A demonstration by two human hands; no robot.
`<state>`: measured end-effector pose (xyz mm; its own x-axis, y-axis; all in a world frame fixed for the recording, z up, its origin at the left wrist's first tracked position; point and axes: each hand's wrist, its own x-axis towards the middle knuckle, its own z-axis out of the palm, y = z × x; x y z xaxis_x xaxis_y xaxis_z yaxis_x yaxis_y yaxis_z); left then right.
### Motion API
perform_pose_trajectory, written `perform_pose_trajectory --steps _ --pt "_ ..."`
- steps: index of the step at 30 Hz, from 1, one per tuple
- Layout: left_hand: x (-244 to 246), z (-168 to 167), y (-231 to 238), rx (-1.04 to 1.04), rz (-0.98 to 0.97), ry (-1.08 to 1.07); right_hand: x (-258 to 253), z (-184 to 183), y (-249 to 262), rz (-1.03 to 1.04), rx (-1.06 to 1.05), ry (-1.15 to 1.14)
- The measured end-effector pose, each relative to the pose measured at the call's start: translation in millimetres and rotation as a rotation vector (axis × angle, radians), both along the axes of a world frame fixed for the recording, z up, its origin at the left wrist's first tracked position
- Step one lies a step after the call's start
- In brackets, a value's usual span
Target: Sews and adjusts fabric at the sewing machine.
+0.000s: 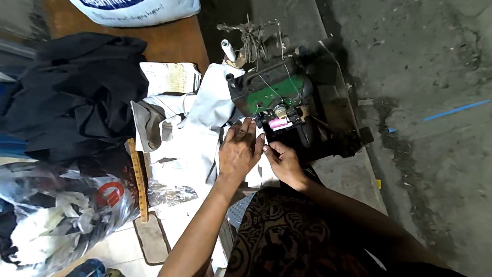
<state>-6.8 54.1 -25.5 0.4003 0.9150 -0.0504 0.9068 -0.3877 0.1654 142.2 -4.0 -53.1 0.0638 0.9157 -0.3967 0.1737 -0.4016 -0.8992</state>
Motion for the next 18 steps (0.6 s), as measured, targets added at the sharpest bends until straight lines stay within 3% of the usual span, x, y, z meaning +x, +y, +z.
perform_pose_trajectory --steps 10,18 --pt "0 2 6 -0.027 0.025 -0.001 7 0 -7 0.114 0.013 0.019" --pt "-5 4 17 -0.04 -0.033 0.025 9 1 0 0.091 -0.028 0.066"
